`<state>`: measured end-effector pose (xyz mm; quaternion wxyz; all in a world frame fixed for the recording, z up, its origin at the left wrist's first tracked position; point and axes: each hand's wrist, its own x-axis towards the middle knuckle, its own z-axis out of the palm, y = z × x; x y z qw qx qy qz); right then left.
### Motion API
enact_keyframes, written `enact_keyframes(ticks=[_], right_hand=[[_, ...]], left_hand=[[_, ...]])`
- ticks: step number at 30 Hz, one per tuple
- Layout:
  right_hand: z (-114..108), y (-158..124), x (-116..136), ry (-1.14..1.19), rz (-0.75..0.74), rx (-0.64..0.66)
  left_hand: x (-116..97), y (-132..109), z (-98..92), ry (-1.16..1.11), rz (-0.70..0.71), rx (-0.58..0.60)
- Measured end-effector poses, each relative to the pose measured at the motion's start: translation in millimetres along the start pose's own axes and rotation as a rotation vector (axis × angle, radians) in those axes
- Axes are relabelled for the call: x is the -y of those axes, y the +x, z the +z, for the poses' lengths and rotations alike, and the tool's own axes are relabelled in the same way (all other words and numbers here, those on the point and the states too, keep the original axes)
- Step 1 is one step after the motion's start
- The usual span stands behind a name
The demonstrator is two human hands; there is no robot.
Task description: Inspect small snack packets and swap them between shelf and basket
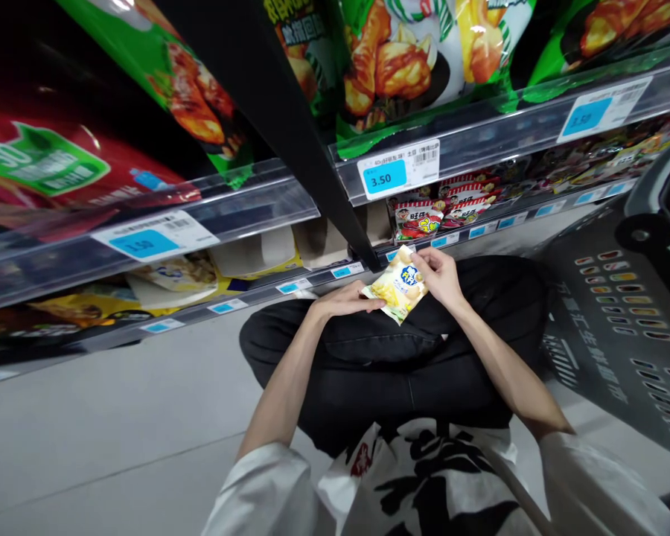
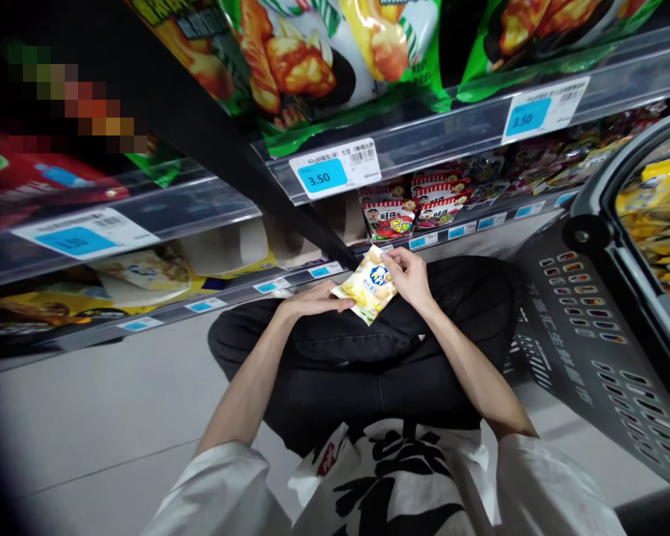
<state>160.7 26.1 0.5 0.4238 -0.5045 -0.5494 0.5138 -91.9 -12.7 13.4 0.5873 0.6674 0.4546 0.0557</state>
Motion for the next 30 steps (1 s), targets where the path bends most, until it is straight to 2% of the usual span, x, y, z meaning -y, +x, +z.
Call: enact_keyframes(ticks=[9, 15, 30], right_hand=[[5.9, -4.7, 2.7, 0.041, 0.066, 0.072], [10.5, -4.8, 0.4, 0.137, 0.112, 0.062], [12.3, -6.2, 6.6, 0.272, 0.217, 0.06]], left_hand=[[0.9, -2.6, 0.1, -0.049, -0.005, 0.007], [2.3, -3.4, 0.9, -0.04, -0.029, -0.075], [2.6, -2.2, -0.6, -0.035, 0.044, -0.025]])
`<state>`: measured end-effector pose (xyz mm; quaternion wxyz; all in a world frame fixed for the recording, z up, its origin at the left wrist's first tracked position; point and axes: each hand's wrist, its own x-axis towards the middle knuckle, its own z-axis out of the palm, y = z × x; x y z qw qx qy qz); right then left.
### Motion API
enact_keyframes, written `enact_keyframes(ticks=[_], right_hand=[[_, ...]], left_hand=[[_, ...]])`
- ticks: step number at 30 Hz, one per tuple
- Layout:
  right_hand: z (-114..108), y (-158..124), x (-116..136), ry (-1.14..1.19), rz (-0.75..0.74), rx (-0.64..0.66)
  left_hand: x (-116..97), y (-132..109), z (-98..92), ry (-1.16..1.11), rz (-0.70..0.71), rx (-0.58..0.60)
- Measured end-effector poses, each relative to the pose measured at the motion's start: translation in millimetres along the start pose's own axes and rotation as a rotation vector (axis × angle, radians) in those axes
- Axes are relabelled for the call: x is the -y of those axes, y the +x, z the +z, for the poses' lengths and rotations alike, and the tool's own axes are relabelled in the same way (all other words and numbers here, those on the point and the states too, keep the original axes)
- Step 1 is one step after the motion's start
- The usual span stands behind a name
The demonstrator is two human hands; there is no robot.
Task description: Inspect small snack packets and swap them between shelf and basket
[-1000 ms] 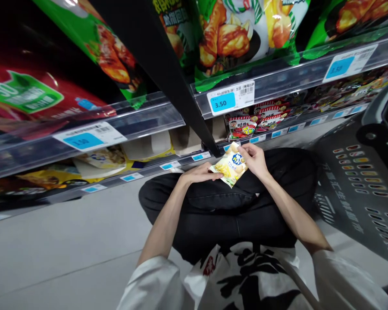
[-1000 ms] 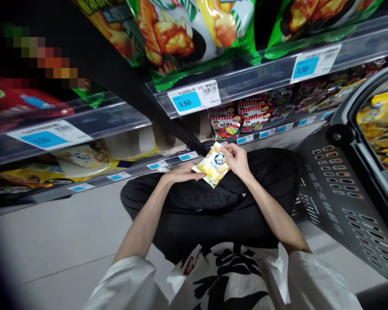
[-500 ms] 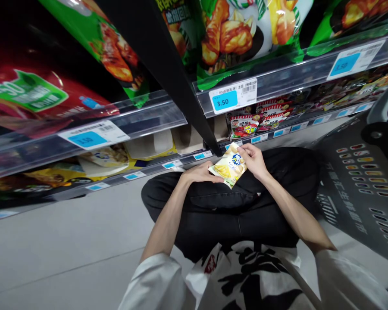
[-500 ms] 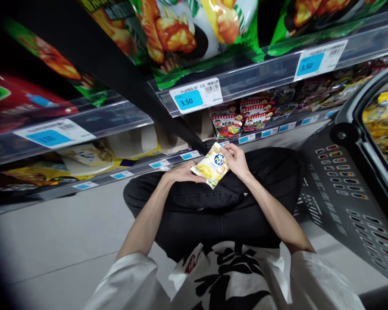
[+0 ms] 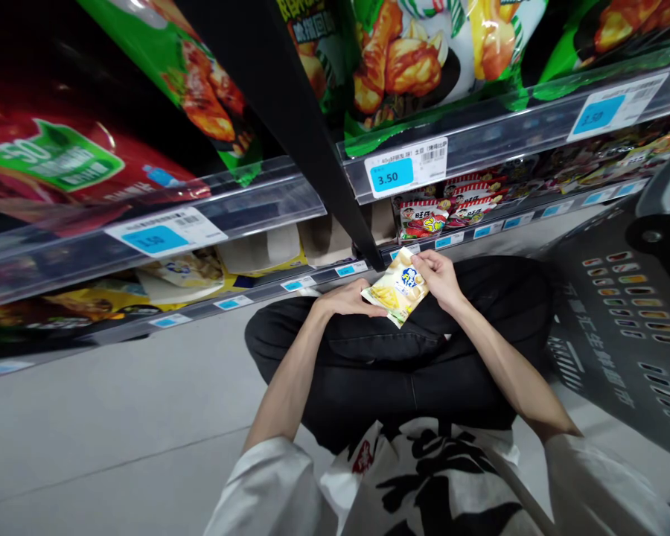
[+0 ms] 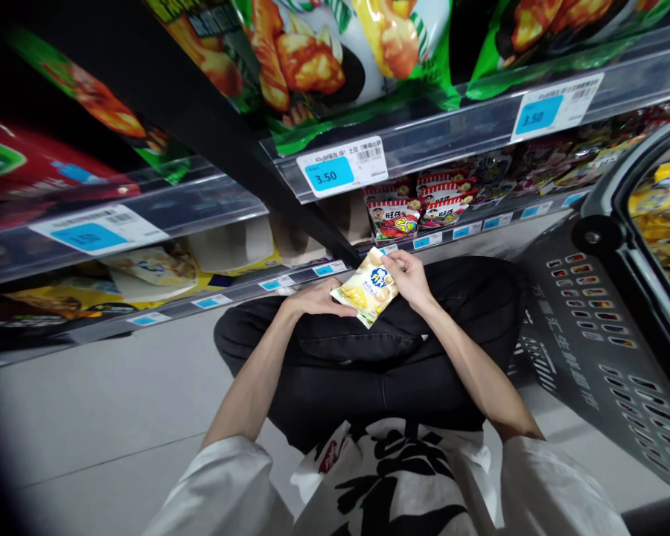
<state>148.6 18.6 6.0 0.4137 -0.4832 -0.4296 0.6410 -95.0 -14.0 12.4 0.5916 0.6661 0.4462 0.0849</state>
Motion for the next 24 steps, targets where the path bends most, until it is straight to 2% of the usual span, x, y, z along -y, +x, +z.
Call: enact_keyframes(ticks=[6, 11, 13, 15, 19, 22, 24], right_hand=[[0.3, -0.2, 2.3, -0.001, 0.036, 0.006], [-1.6, 0.2, 7.1, 0.027, 0.059, -0.015], [-2.4, 0.4, 7.7, 0.041, 0.059, -0.027], [-3.5, 0.4, 7.2, 0.042, 0.036, -0.064], [-7.2, 0.9, 5.3, 0.025, -0.015, -0.144], [-9.7, 2.3, 4.8, 0.012, -0.019, -0.141], [-9.9, 2.5, 5.7, 0.039, -0.007, -0.157]], left_hand=[[-0.7, 3.7, -0.2, -0.005, 0.017, 0.068], [5.2, 8.2, 1.6, 0.0, 0.003, 0.055], [7.6, 10.4, 4.5, -0.028, 0.041, 0.04], [7.9, 12.9, 7.8, -0.084, 0.112, -0.038], [1.7, 17.4, 7.9, -0.203, 0.297, -0.294], [-6.8, 12.8, 3.5, -0.166, 0.423, -0.334], [-15.8, 4.1, 6.3, -0.085, 0.457, -0.361]])
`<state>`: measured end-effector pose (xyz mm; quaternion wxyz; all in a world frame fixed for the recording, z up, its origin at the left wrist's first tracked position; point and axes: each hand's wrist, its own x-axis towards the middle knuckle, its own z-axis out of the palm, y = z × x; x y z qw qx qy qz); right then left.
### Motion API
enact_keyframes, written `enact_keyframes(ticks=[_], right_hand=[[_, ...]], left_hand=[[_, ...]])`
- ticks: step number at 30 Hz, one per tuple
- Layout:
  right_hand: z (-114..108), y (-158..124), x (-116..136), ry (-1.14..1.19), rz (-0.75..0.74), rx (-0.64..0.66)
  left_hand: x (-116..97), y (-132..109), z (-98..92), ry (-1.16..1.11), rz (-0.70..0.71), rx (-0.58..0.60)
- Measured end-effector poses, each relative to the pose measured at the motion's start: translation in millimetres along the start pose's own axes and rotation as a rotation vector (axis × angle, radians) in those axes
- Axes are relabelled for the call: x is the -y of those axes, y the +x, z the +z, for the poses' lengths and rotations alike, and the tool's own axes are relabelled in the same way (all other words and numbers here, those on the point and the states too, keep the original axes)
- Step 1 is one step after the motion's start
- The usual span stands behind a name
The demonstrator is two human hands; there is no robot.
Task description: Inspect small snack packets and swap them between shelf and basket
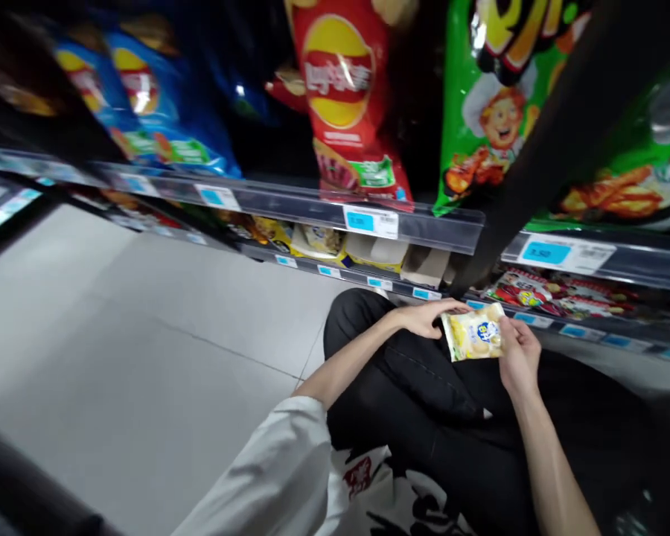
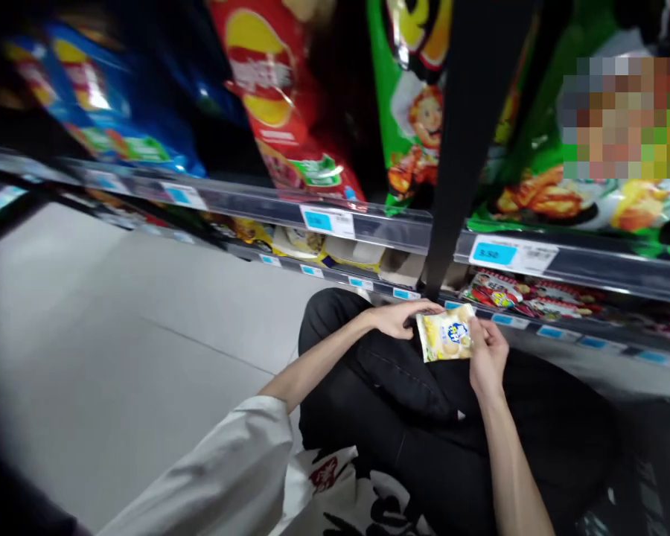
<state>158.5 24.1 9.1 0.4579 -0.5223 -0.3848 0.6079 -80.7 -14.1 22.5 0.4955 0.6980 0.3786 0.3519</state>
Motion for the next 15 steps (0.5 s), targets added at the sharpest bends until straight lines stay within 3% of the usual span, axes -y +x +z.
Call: enact_keyframes(ticks=[3, 7, 11, 15], right_hand=[[1.4, -2.3, 3.9, 0.067, 0.057, 0.013], [4.5, -9.7, 10.3, 0.091, 0.091, 0.086], [5.4, -20.8, 11.9, 0.096, 0.017, 0.07], [3.3, -31.2, 11.9, 0.03, -0.004, 0.171]], left_hand=[[-23.2, -11.6, 18.4, 0.163, -0.007, -0.108], [-42.8, -19.5, 64.4, 0.394, -0.089, -0.295], [-37.8, -14.8, 97.5, 0.589, -0.14, -0.46], [-32.7, -18.8, 103.1, 0.606, -0.104, -0.546]])
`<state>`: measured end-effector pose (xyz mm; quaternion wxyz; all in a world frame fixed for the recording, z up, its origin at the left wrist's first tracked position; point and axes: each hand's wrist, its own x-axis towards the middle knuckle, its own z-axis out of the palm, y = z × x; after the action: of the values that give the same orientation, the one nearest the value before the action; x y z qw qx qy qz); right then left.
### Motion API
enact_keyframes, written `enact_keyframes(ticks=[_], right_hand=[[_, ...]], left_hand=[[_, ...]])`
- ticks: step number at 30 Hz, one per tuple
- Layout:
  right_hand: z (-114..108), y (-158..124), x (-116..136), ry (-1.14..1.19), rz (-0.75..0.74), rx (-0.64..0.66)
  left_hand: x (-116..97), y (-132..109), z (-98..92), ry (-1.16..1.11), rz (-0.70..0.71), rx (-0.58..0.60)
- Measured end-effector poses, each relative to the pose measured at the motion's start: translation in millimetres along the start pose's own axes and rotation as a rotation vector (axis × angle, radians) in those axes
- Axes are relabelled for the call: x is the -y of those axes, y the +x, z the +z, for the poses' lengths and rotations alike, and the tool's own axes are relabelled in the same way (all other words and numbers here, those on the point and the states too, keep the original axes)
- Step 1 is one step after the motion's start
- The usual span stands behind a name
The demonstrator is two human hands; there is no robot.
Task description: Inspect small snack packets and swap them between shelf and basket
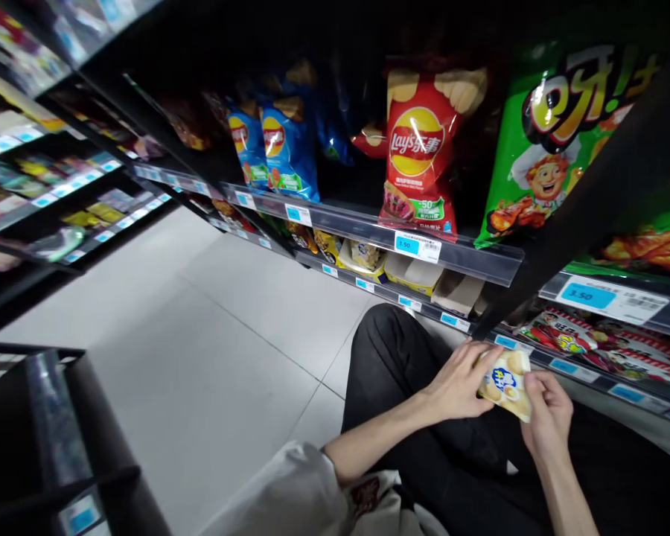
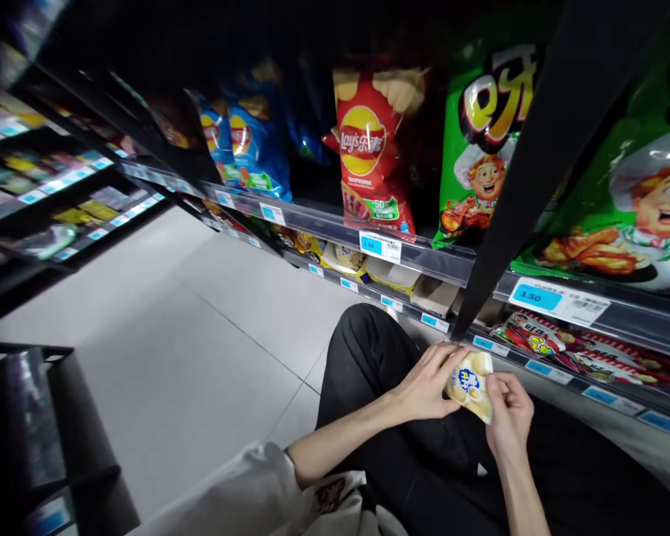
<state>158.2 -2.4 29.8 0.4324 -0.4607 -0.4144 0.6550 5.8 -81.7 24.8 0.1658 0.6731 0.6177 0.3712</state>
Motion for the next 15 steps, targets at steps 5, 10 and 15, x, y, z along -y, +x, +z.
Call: enact_keyframes(ticks=[5, 10, 15], right_hand=[[5.7, -4.6, 5.8, -0.011, 0.024, 0.171], [5.1, 0.9, 9.1, 0.036, 0.096, 0.136], [-1.2, 4.4, 5.3, 0.136, 0.156, 0.125]], left_hand=[[4.3, -23.6, -34.3, -0.041, -0.096, -0.089], [32.8, -51.8, -83.1, -0.044, -0.31, -0.386], [82.9, -56.2, -124.7, -0.044, -0.343, -0.706]])
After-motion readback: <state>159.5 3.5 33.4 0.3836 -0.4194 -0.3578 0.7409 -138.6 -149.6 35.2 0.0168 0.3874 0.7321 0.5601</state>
